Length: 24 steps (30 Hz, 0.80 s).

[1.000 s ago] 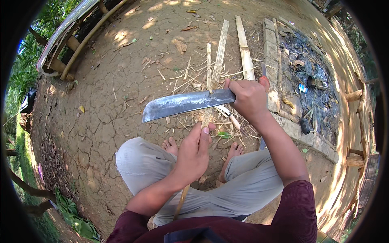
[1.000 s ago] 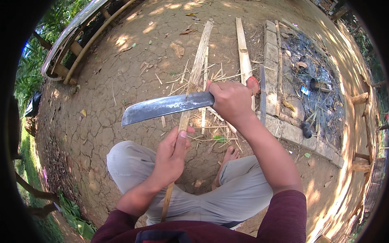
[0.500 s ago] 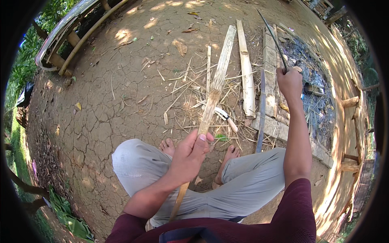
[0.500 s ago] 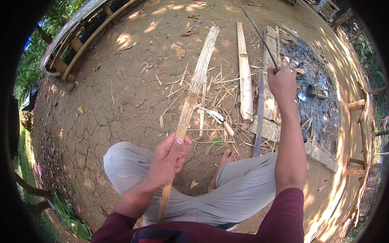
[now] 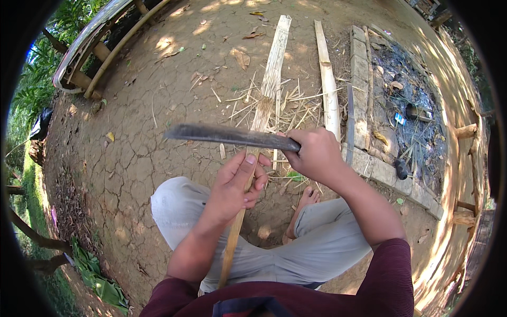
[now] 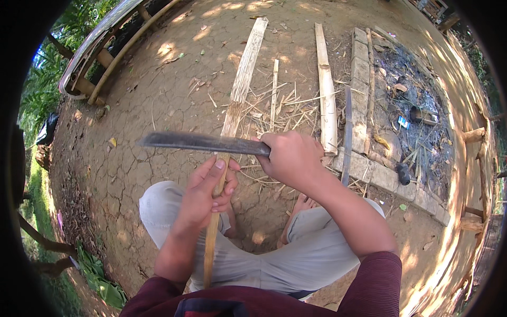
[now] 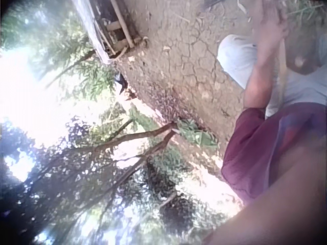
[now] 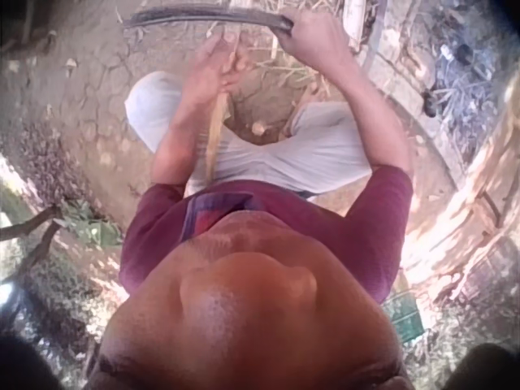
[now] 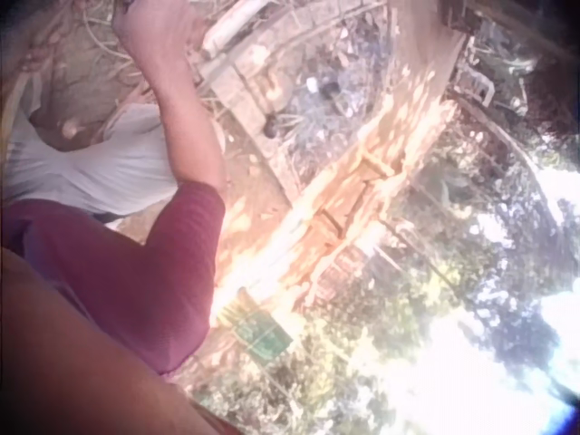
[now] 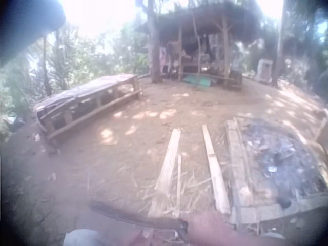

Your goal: The person shaves and smooths a thin strip of wood using a machete while sitting on the ground.

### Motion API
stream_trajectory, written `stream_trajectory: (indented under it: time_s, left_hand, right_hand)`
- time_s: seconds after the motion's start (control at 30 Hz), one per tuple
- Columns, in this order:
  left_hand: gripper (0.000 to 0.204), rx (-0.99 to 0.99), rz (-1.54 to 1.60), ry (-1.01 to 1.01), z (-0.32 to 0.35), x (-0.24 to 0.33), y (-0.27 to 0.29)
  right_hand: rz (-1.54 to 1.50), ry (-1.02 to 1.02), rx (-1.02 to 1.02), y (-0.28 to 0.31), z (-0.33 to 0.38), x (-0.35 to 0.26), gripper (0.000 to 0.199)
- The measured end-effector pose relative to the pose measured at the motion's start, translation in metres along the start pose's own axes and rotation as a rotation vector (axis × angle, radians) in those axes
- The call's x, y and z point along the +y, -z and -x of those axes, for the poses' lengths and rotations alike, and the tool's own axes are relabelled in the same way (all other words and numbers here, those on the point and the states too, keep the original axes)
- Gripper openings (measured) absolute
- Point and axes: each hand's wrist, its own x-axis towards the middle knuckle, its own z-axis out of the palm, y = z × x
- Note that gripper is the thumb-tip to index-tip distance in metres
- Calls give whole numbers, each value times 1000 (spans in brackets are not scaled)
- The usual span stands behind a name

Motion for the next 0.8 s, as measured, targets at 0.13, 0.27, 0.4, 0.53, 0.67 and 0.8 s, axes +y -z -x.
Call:
stream_trajectory:
  time_s: [0.13, 0.27, 0.4, 0.53, 0.67, 0.8]
  left_hand:
    - [30, 4, 20, -62, 1, 5, 6]
    - [30, 1, 75, -153, 6, 49, 21]
    - [28, 47, -51, -551, 4, 140, 17]
    - [25, 84, -202, -871, -2, 209, 5]
    - [23, 18, -134, -993, -9, 222, -8]
    - [19, 4, -26, -952, -18, 203, -12]
  right_hand:
    - [-336, -254, -63, -3, -10, -6, 29]
    - [-625, -413, -26, -8, -13, -15, 35]
    - [-972, -567, -205, 16, -10, -25, 34]
    - [-1386, -614, -396, 21, 1, -41, 39]
    - [-1410, -578, -337, 13, 9, -43, 53]
    - [-1246, -563, -312, 1, 5, -25, 54]
